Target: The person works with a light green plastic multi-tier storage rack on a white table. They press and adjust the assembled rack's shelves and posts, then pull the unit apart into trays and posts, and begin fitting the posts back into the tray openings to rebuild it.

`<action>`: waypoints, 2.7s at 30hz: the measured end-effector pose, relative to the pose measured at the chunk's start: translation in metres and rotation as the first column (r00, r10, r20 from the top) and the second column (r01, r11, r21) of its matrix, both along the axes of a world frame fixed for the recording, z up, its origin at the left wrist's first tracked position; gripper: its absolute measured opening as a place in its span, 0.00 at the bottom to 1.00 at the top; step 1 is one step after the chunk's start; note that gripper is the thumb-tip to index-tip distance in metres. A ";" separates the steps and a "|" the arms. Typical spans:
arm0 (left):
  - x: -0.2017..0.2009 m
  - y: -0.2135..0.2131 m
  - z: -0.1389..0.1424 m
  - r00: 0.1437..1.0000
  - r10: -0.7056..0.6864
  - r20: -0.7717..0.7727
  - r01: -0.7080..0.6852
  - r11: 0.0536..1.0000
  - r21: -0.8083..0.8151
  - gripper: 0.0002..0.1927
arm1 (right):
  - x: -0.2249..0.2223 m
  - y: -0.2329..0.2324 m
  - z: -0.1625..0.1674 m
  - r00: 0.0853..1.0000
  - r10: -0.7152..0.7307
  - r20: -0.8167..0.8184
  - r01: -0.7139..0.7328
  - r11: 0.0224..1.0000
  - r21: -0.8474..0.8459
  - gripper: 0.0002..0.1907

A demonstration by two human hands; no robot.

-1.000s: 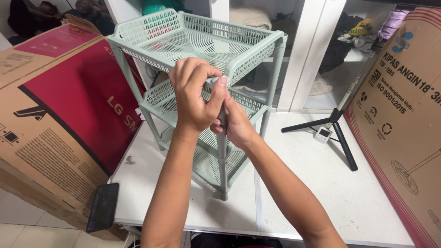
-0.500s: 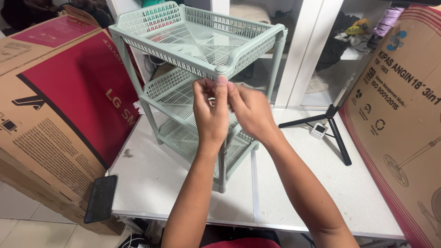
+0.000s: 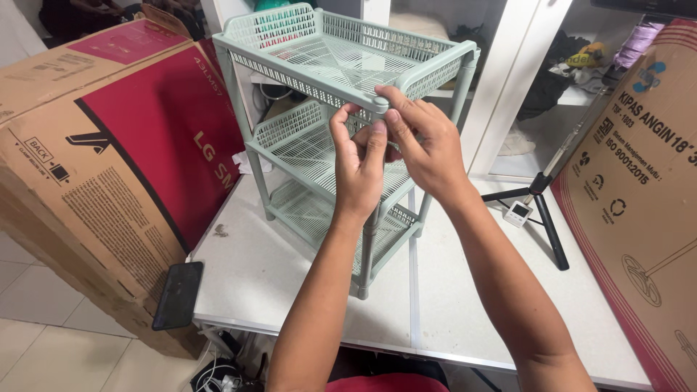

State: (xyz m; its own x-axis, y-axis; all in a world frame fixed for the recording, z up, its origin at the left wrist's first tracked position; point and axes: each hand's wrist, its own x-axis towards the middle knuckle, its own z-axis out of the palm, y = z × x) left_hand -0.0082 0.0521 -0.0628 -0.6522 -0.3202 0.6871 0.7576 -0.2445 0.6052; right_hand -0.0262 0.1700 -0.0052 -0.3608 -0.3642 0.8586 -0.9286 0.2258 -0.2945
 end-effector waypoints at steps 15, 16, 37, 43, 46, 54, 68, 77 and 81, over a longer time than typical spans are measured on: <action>-0.010 0.017 0.001 0.976 0.174 0.128 -0.195 0.964 0.179 0.19 | -0.007 -0.003 0.006 0.965 0.111 0.239 -0.105 0.994 -0.035 0.15; -0.008 0.015 0.001 0.964 0.173 0.201 -0.205 0.967 0.152 0.18 | -0.008 -0.003 0.007 0.969 0.128 0.210 -0.124 0.992 -0.034 0.15; -0.032 0.000 -0.005 0.977 0.128 0.168 -0.141 0.988 0.065 0.24 | -0.020 -0.007 0.019 0.944 0.157 0.290 -0.161 0.987 -0.012 0.14; -0.024 -0.001 0.002 0.957 0.158 0.244 -0.179 0.982 0.067 0.27 | -0.022 -0.012 0.019 0.902 0.306 0.305 -0.293 0.952 -0.090 0.14; -0.021 -0.001 0.005 0.965 0.148 0.217 -0.168 0.983 0.074 0.26 | -0.022 -0.012 0.019 0.925 0.266 0.273 -0.259 0.964 -0.060 0.14; -0.013 -0.003 0.008 0.965 0.102 0.240 -0.131 0.985 0.108 0.25 | -0.020 -0.015 0.016 0.963 0.199 0.181 -0.198 0.980 -0.024 0.14; -0.015 -0.007 0.000 0.976 0.107 0.189 -0.120 0.991 0.059 0.27 | -0.010 -0.013 0.013 0.949 0.206 0.239 -0.203 0.978 -0.037 0.15; -0.002 -0.032 0.000 0.965 0.082 0.249 -0.090 0.996 0.022 0.32 | -0.006 -0.007 0.004 0.970 0.232 0.074 -0.234 0.972 0.017 0.24; 0.010 -0.056 0.003 0.968 0.064 0.242 -0.055 0.998 -0.044 0.33 | -0.019 0.010 -0.008 0.968 0.251 -0.014 -0.251 0.961 -0.120 0.24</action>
State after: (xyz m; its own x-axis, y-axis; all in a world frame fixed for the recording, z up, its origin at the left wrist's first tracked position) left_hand 0.0018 -0.0037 -0.0594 -0.7817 -0.3410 0.5222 0.5991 -0.1774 0.7808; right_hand -0.0454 0.1802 -0.0130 -0.2726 -0.3376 0.9009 -0.9504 -0.0514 -0.3069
